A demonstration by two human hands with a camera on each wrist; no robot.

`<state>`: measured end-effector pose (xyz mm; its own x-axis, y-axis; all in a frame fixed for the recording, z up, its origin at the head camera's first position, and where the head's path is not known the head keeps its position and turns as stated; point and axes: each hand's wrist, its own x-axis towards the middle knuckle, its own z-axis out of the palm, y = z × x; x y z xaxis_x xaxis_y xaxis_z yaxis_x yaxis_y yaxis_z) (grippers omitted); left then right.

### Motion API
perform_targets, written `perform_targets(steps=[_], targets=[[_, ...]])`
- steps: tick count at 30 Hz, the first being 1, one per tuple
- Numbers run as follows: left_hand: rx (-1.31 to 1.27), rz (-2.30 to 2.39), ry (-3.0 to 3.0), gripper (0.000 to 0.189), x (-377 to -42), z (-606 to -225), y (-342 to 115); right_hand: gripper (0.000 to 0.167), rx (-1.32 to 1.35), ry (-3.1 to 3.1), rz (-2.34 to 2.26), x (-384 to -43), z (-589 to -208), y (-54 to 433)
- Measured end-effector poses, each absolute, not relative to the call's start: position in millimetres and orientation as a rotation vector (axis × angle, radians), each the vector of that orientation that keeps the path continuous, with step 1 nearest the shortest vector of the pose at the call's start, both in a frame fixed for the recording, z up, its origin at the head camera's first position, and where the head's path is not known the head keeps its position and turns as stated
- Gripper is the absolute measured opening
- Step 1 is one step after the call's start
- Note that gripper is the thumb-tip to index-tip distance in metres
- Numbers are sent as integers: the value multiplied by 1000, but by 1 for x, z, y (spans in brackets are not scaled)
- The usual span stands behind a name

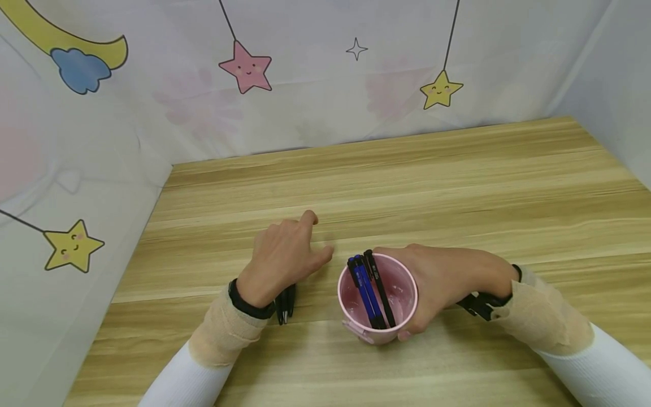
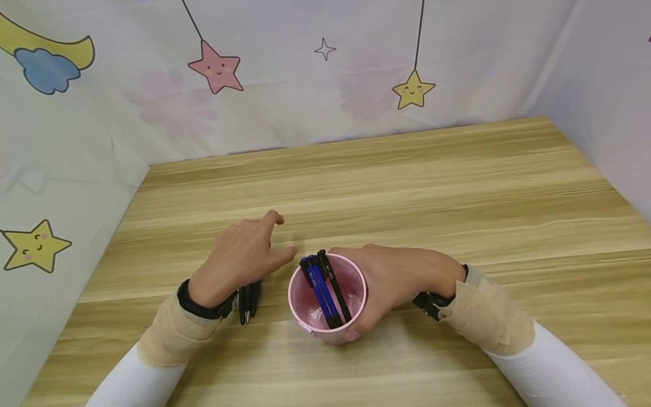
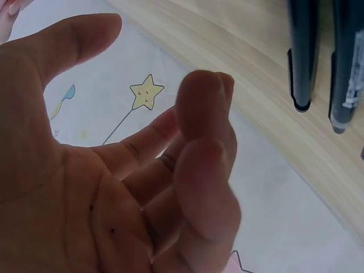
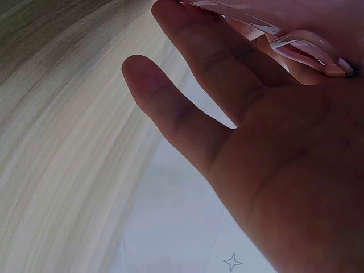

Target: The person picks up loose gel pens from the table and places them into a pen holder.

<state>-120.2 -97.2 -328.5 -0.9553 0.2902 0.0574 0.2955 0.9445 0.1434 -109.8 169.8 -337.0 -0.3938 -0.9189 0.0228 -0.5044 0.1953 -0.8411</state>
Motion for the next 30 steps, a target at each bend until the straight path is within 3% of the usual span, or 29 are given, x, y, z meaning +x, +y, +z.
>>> perform_targets(steps=[30], targets=[[-420,-21,-3115,42,-123,-334,-102,84,-1321,1989,-1093,-109,-337,170]])
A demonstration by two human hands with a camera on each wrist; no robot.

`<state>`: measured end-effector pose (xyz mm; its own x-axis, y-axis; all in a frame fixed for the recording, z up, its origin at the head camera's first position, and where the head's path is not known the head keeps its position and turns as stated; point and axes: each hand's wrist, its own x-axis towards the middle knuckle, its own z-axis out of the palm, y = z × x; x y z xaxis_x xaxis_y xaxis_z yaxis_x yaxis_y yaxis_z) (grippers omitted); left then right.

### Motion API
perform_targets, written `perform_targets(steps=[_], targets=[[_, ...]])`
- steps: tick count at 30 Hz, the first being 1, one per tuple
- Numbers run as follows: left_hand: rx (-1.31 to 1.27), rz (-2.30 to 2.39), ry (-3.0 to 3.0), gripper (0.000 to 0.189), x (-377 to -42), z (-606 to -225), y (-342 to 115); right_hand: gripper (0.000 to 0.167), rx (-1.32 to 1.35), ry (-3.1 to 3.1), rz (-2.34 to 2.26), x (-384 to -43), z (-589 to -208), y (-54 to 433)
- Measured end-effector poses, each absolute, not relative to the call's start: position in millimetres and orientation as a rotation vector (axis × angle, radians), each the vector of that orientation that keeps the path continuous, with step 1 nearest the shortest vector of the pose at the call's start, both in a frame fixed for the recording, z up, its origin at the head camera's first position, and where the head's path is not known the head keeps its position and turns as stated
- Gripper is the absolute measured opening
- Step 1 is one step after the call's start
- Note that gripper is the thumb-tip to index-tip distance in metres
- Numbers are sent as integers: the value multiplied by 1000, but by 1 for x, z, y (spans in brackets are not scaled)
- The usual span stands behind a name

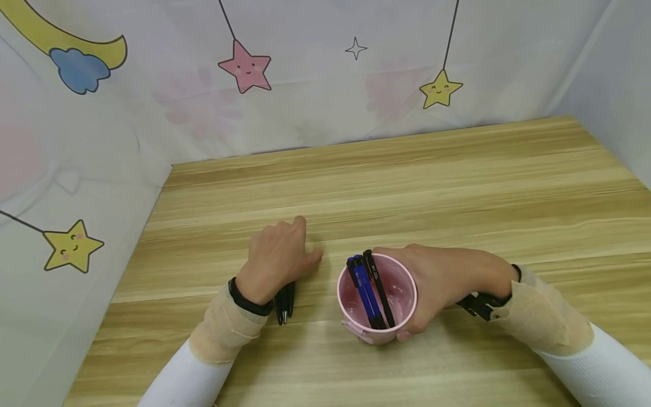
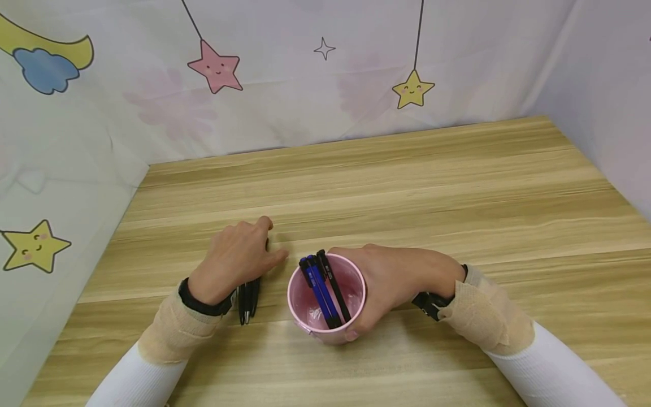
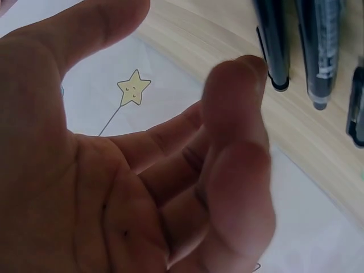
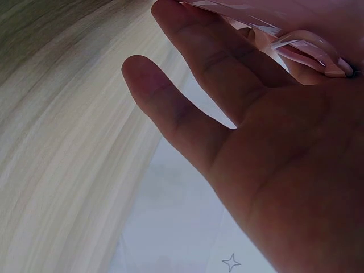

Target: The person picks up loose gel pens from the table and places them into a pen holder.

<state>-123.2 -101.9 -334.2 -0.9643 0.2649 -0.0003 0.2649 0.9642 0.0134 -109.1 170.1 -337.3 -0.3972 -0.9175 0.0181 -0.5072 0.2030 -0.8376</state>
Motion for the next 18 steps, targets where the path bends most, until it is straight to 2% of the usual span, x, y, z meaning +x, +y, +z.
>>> perform_targets(steps=[10,18], targets=[[383,22,3093,40,-125,-336,-104,84,-1309,1989,-1100,-108,-338,170],[403,-18,3066,28,-126,-337,-105,85,-1316,1987,-1098,-108,-337,169]])
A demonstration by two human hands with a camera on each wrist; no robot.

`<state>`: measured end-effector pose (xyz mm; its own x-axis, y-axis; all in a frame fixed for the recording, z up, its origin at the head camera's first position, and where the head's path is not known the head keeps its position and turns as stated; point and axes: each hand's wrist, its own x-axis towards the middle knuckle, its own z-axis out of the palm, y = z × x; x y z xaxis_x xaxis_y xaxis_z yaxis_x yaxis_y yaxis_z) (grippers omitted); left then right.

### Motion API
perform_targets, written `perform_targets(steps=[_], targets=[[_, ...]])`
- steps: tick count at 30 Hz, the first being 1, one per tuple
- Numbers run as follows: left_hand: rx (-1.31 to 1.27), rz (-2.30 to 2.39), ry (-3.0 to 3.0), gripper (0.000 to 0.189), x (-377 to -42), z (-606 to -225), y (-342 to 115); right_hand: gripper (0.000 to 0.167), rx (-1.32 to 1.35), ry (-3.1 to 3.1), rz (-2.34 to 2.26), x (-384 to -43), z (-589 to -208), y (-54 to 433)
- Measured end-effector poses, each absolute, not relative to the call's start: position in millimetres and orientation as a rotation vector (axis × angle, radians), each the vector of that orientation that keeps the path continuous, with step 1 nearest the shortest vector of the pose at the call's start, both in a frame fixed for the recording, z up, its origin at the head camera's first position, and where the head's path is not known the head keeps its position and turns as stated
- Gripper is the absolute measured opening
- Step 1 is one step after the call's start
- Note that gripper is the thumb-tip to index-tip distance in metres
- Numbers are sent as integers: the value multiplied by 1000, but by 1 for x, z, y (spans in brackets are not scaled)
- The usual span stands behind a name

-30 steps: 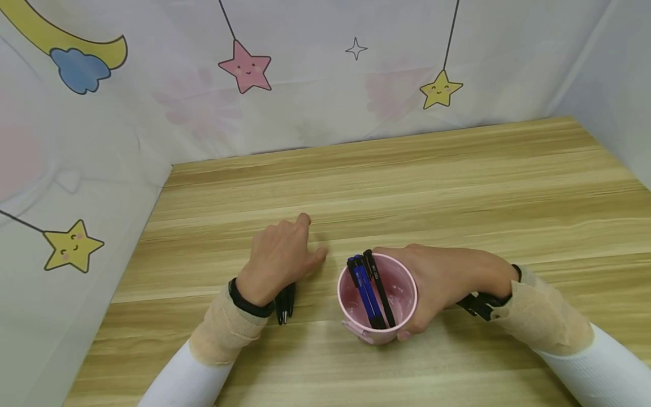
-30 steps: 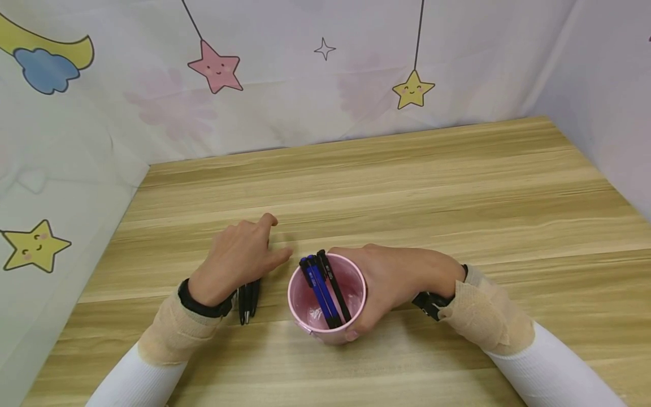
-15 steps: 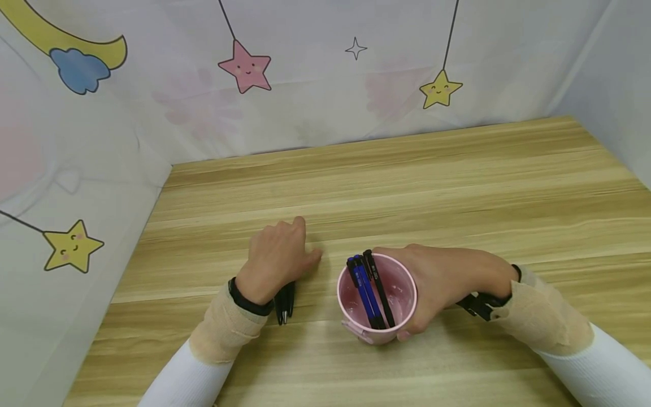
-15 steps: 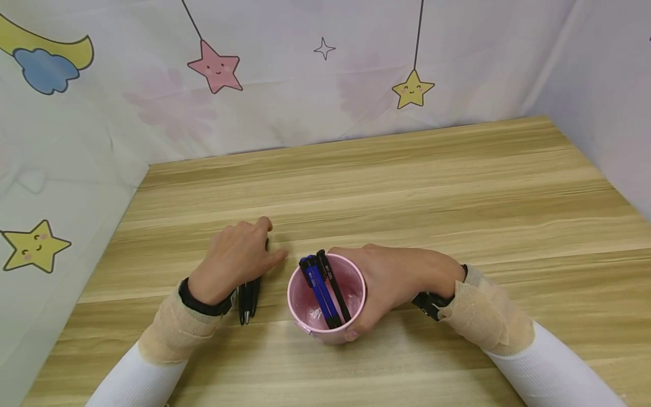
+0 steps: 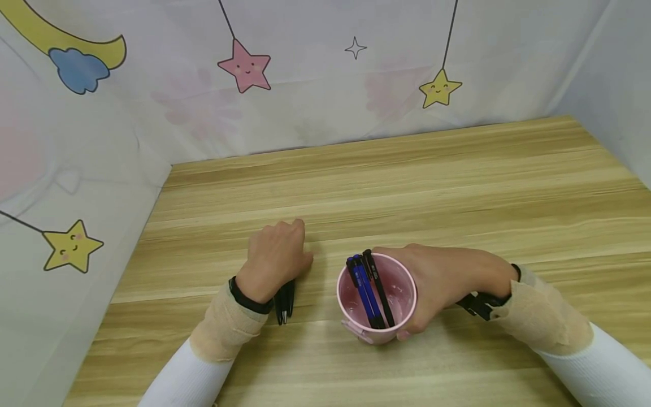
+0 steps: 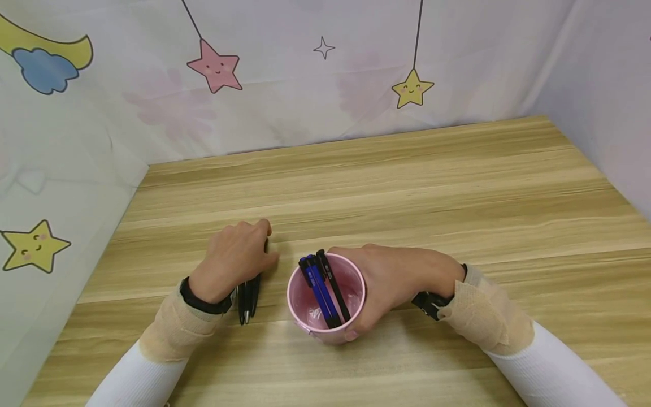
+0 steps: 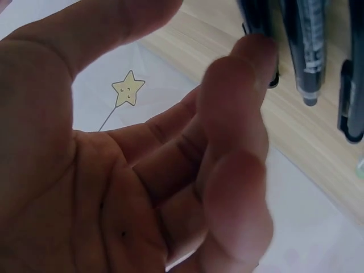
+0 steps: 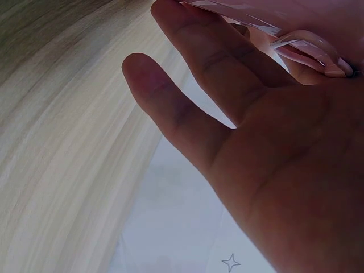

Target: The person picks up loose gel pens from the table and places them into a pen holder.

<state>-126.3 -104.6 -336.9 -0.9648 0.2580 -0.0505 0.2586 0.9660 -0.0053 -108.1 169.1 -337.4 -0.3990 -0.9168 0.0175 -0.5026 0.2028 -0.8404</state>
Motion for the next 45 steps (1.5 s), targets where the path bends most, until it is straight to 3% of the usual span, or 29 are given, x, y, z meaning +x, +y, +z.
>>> perform_targets(steps=[5,26,45], targets=[[425,-17,3079,19,-126,-338,-105,85,-1332,1985,-1095,-109,-337,169],[598,-44,3059,23,-130,-342,-109,83,-1337,1979,-1099,-109,-337,169],[626,135,3044,13,-132,-341,-109,84,-1319,1992,-1093,-109,-337,169]])
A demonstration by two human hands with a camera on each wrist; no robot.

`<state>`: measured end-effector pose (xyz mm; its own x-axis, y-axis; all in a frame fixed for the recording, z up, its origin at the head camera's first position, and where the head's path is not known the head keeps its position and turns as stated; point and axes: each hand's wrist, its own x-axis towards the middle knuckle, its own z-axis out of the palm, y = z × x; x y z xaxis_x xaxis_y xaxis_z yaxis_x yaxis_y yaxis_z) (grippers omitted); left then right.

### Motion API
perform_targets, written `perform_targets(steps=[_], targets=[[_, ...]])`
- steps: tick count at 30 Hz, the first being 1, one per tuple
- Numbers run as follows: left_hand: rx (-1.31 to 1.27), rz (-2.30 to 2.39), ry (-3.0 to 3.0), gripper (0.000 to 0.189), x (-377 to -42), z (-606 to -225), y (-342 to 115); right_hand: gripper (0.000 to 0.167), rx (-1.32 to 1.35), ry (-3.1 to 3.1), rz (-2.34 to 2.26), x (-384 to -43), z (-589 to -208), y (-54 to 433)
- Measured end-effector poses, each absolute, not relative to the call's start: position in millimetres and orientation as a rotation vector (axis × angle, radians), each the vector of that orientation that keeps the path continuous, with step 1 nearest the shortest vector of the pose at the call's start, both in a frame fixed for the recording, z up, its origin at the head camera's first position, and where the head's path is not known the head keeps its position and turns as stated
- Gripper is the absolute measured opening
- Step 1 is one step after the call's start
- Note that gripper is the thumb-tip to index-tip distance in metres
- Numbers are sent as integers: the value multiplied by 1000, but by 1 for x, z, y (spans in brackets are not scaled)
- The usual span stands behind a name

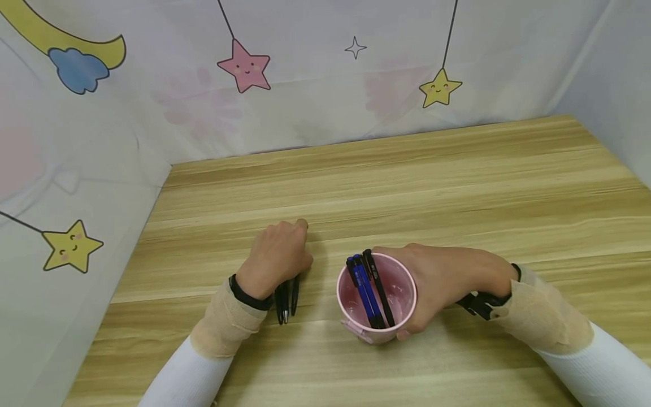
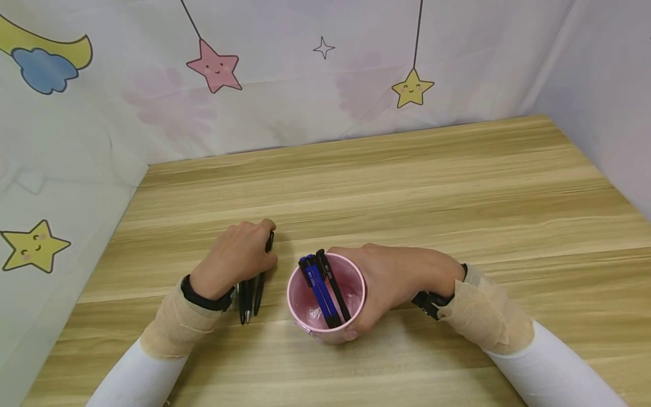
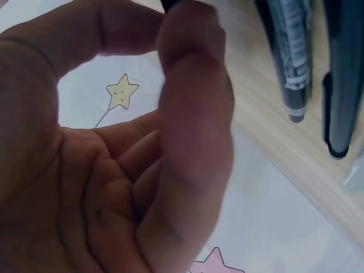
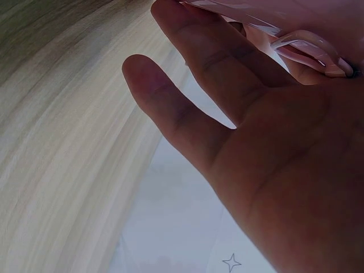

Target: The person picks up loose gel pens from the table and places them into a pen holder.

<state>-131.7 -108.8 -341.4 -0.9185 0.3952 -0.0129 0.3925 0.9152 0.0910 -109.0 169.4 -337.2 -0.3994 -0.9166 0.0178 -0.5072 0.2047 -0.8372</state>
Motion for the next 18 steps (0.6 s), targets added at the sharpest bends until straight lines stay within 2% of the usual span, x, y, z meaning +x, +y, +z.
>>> perform_targets(steps=[7,14,18], targets=[[649,207,3076,11,-132,-341,-107,83,-1312,1988,-1094,-110,-337,170],[676,258,3096,31,-133,-340,-106,84,-1318,1990,-1101,-111,-336,171],[691,274,3103,35,-133,-340,-105,84,-1319,1988,-1098,-112,-336,171]])
